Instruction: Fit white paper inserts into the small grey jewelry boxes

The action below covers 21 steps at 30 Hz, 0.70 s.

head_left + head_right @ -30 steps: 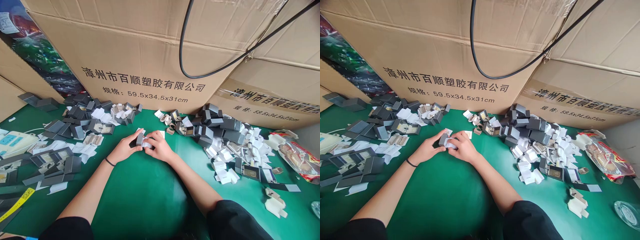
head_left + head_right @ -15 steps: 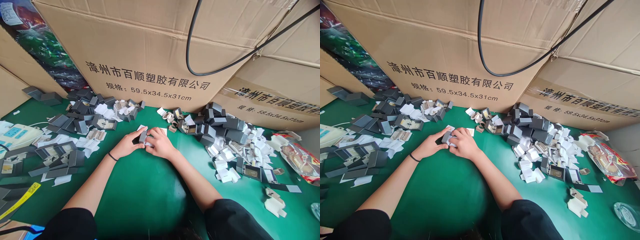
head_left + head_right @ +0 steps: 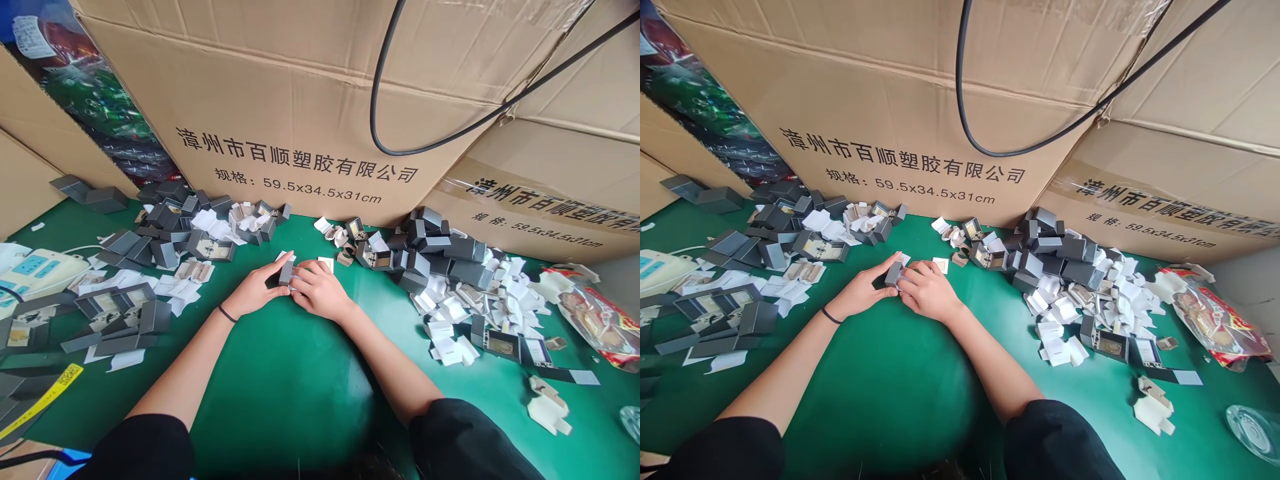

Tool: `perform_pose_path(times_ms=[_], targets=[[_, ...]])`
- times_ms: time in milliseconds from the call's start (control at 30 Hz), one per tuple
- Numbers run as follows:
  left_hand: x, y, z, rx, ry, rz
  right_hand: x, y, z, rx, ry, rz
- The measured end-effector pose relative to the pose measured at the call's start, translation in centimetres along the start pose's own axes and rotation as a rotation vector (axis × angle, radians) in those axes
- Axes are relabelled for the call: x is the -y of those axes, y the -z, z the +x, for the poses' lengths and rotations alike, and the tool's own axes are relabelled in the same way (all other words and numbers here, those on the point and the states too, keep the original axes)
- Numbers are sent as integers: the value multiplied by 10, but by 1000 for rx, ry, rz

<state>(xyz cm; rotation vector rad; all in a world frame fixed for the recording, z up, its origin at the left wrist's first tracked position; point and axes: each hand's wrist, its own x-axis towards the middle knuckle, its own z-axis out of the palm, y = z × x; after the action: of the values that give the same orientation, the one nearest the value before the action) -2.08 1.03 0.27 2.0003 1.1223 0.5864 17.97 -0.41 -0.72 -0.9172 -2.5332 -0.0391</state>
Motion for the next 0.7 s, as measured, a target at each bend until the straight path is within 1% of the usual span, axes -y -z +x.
perform_pose_path(times_ms=[100,233,467,633,700], targets=[[0,0,0,6,6,11,0,2,5,11,36,-33],[0,1,0,16,9,7,0,4,7,2,31,-54],[4,5,1,85,4,-40,-1,4,7,-1,41,32],[6,8,1,139,-34,-70,3,-4,6,24,7,89],[6,9,1,139,-42,-81,5,-5,5,22,-26,93]])
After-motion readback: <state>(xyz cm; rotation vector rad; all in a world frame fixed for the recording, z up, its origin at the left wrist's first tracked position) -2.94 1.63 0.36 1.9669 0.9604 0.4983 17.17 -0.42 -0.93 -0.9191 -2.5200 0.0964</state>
